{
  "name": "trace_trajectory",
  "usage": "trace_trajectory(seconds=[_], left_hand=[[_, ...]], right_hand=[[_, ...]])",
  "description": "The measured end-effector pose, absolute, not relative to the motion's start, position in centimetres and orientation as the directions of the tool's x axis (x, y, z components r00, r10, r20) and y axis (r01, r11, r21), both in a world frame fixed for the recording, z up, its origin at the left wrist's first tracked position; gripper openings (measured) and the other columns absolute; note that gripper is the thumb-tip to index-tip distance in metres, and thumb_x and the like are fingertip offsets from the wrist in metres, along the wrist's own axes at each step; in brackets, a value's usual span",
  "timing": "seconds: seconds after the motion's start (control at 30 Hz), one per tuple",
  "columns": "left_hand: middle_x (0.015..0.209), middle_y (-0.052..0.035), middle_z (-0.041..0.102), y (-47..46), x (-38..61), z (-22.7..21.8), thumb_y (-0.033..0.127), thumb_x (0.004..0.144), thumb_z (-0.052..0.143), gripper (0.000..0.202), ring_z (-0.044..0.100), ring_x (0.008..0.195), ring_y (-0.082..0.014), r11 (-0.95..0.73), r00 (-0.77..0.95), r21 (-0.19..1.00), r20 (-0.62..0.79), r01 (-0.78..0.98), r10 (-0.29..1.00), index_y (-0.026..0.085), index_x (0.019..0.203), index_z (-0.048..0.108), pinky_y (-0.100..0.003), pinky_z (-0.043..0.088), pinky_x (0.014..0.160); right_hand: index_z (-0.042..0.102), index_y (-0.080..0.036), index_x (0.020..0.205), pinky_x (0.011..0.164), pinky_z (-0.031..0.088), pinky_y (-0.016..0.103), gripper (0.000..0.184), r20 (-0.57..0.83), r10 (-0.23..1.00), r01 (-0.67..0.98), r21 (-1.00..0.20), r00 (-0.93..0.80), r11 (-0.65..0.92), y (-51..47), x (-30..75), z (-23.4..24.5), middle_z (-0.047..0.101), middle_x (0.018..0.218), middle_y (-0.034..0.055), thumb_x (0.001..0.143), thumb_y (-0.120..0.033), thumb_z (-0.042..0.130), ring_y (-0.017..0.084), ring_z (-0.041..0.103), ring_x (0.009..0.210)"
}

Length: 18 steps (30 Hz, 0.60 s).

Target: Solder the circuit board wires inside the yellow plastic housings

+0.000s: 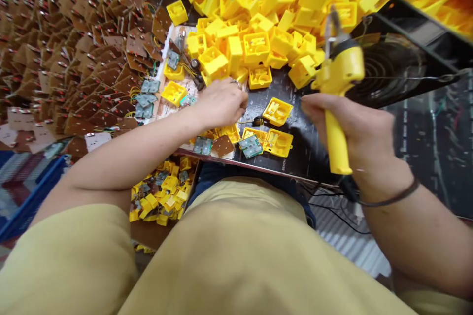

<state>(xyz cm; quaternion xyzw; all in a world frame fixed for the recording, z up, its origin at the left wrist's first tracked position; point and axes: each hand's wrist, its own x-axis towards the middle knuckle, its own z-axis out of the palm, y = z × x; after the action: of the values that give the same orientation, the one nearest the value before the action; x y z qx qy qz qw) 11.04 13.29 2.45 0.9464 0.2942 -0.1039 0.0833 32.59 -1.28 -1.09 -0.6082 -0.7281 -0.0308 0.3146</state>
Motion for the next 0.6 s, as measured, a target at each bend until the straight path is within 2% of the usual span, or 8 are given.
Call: trace_trajectory(seconds=[0.07, 0.13, 0.23, 0.3, 0.37, 0.47, 0.53, 0.6], left_hand=[[0.100, -0.0088, 0.074, 13.7, 10.7, 2.0, 0.020, 0.092, 0.055, 0.022, 0.065, 0.111, -0.0276, -0.771, 0.802, 0.226, -0.209, 0.596, 0.559, 0.017, 0.098, 0.075, -0.041, 0.051, 0.095], [0.090, -0.0050, 0.073, 14.1, 10.1, 1.7, 0.021, 0.090, 0.059, 0.016, 0.069, 0.095, -0.0209, -0.665, 0.783, 0.446, -0.153, 0.599, 0.603, 0.016, 0.095, 0.073, -0.035, 0.053, 0.087], [0.076, -0.0001, 0.070, 14.6, 9.4, 1.5, 0.018, 0.085, 0.061, 0.007, 0.067, 0.075, -0.0130, -0.418, 0.765, 0.764, -0.148, 0.491, 0.627, 0.016, 0.086, 0.068, -0.027, 0.054, 0.073], [0.076, 0.0006, 0.070, 14.8, 9.4, 1.8, 0.016, 0.084, 0.062, 0.005, 0.068, 0.074, -0.0118, -0.293, 0.774, 0.861, -0.166, 0.416, 0.611, 0.015, 0.083, 0.067, -0.026, 0.055, 0.073], [0.081, 0.0005, 0.071, 14.8, 9.8, 2.3, 0.016, 0.084, 0.061, 0.007, 0.069, 0.079, -0.0125, -0.250, 0.780, 0.893, -0.157, 0.374, 0.606, 0.015, 0.084, 0.068, -0.028, 0.056, 0.078], [0.085, 0.0011, 0.074, 14.7, 11.0, 3.1, 0.019, 0.085, 0.061, 0.012, 0.070, 0.084, -0.0142, -0.327, 0.824, 0.862, -0.164, 0.388, 0.543, 0.016, 0.090, 0.072, -0.030, 0.057, 0.082], [0.086, 0.0008, 0.075, 14.4, 11.9, 3.4, 0.020, 0.084, 0.062, 0.015, 0.071, 0.088, -0.0158, -0.478, 0.857, 0.767, -0.175, 0.427, 0.484, 0.018, 0.092, 0.074, -0.030, 0.056, 0.084], [0.089, -0.0010, 0.077, 13.8, 12.8, 3.4, 0.019, 0.083, 0.063, 0.017, 0.071, 0.092, -0.0180, -0.639, 0.863, 0.607, -0.171, 0.472, 0.475, 0.019, 0.093, 0.077, -0.032, 0.055, 0.089]], right_hand=[[0.063, -0.025, 0.120, 0.080, 0.060, 0.027, 0.032, 0.494, 0.860, 0.900, -0.306, -0.128, 0.310, -0.2, 32.3, -1.4, 0.075, 0.107, 0.0050, 0.097, -0.047, 0.065, 0.019, 0.074, 0.094], [0.060, -0.023, 0.124, 0.081, 0.061, 0.030, 0.041, 0.476, 0.860, 0.887, -0.296, -0.184, 0.354, 0.4, 32.1, -1.7, 0.074, 0.114, 0.0077, 0.094, -0.050, 0.067, 0.022, 0.074, 0.098], [0.055, -0.025, 0.132, 0.083, 0.062, 0.031, 0.037, 0.467, 0.858, 0.868, -0.311, -0.215, 0.387, 0.5, 32.0, -2.0, 0.072, 0.120, 0.0072, 0.098, -0.037, 0.063, 0.022, 0.073, 0.102], [0.053, -0.027, 0.135, 0.086, 0.062, 0.032, 0.040, 0.471, 0.855, 0.848, -0.341, -0.219, 0.405, 0.2, 32.0, -2.0, 0.071, 0.122, 0.0063, 0.097, -0.030, 0.064, 0.022, 0.072, 0.106], [0.053, -0.027, 0.136, 0.085, 0.063, 0.032, 0.043, 0.464, 0.856, 0.827, -0.372, -0.228, 0.421, -0.2, 32.0, -1.8, 0.071, 0.122, 0.0059, 0.095, -0.032, 0.067, 0.022, 0.073, 0.104], [0.057, -0.024, 0.133, 0.080, 0.064, 0.031, 0.047, 0.472, 0.853, 0.807, -0.400, -0.225, 0.434, -1.1, 31.7, -1.0, 0.072, 0.121, 0.0060, 0.091, -0.040, 0.072, 0.022, 0.074, 0.100], [0.062, -0.025, 0.127, 0.081, 0.062, 0.028, 0.042, 0.516, 0.841, 0.813, -0.412, -0.164, 0.412, -2.1, 31.8, 0.0, 0.074, 0.115, 0.0041, 0.089, -0.036, 0.076, 0.020, 0.074, 0.096], [0.067, -0.028, 0.120, 0.080, 0.060, 0.025, 0.034, 0.542, 0.838, 0.823, -0.442, -0.071, 0.356, -3.6, 32.3, 1.0, 0.077, 0.103, 0.0000, 0.087, -0.031, 0.078, 0.017, 0.074, 0.086]])
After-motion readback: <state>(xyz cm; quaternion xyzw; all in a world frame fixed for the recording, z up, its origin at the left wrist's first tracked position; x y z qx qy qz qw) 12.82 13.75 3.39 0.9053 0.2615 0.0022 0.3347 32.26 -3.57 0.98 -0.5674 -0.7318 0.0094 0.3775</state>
